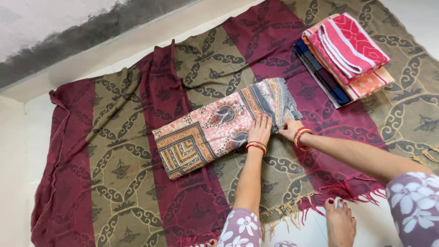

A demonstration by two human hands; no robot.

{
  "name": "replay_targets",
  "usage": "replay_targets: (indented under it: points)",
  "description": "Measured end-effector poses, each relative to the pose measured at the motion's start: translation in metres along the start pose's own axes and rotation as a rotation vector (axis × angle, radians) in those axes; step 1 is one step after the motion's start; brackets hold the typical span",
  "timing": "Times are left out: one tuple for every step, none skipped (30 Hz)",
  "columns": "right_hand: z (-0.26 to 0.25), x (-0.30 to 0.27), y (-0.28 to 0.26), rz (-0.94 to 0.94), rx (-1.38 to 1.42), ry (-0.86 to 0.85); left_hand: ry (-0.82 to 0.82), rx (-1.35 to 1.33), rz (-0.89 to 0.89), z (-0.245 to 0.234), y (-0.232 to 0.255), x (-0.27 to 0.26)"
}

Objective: The person folds a large patterned textile on the floor. They align the edges, fold the fabric in half, then roll it tightly into a compact bundle.

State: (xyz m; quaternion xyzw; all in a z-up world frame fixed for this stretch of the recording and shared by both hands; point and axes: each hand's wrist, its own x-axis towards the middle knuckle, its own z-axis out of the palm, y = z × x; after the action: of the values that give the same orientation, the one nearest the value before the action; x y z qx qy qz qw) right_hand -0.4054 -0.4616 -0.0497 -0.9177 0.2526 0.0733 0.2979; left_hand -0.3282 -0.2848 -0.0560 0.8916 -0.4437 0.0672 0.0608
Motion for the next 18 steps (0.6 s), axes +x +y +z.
replay_targets:
  points:
    - [-0.011, 0.0, 0.0, -0.074, -0.04, 0.002, -0.029, -0.032, -0.041, -0.001, 0.001, 0.0]
    - [-0.02, 0.0, -0.001, -0.148, -0.081, 0.004, -0.059, -0.063, -0.082, -0.002, 0.001, 0.001]
    - [-0.028, 0.0, -0.001, -0.19, -0.063, 0.006, -0.101, -0.144, -0.121, -0.004, 0.002, 0.001]
    - [-0.034, -0.001, -0.001, -0.232, -0.045, 0.009, -0.144, -0.226, -0.16, -0.006, 0.003, 0.001]
    - [-0.038, 0.002, -0.004, -0.288, -0.027, 0.008, -0.181, -0.302, -0.21, -0.01, -0.001, 0.001]
    - [-0.042, 0.005, -0.005, -0.262, 0.018, -0.006, -0.171, -0.326, -0.208, -0.014, -0.004, 0.005]
    - [-0.044, 0.006, -0.003, -0.235, 0.069, -0.029, -0.17, -0.348, -0.211, -0.018, -0.006, 0.006]
    - [-0.045, 0.008, 0.001, -0.207, 0.12, -0.053, -0.168, -0.37, -0.214, -0.022, -0.008, 0.01]
    - [-0.041, 0.006, 0.004, -0.228, 0.311, -0.053, -0.185, -0.391, -0.223, -0.026, -0.012, 0.011]
    - [-0.036, 0.004, 0.008, -0.244, 0.504, -0.053, -0.202, -0.412, -0.233, -0.028, -0.016, 0.012]
    - [-0.03, 0.0, 0.014, -0.252, 0.693, -0.049, -0.22, -0.439, -0.237, -0.028, -0.016, 0.012]
    - [-0.022, -0.004, 0.017, -0.183, 0.891, -0.098, -0.236, -0.449, -0.24, -0.028, -0.02, 0.011]
    - [-0.017, -0.008, 0.022, -0.111, 1.08, -0.145, -0.246, -0.466, -0.244, -0.026, -0.021, 0.012]
    - [-0.015, -0.012, 0.026, -0.033, 1.267, -0.191, -0.255, -0.483, -0.247, -0.024, -0.019, 0.013]
    - [-0.015, -0.014, 0.026, -0.095, 1.196, -0.213, -0.246, -0.488, -0.253, -0.023, -0.019, 0.016]
    - [-0.016, -0.015, 0.024, -0.156, 1.124, -0.235, -0.237, -0.492, -0.259, -0.023, -0.019, 0.018]
    - [-0.019, -0.016, 0.018, -0.218, 1.059, -0.252, -0.229, -0.491, -0.261, -0.024, -0.021, 0.019]
    - [-0.023, -0.018, 0.012, -0.225, 0.964, -0.244, -0.21, -0.514, -0.288, -0.026, -0.023, 0.02]
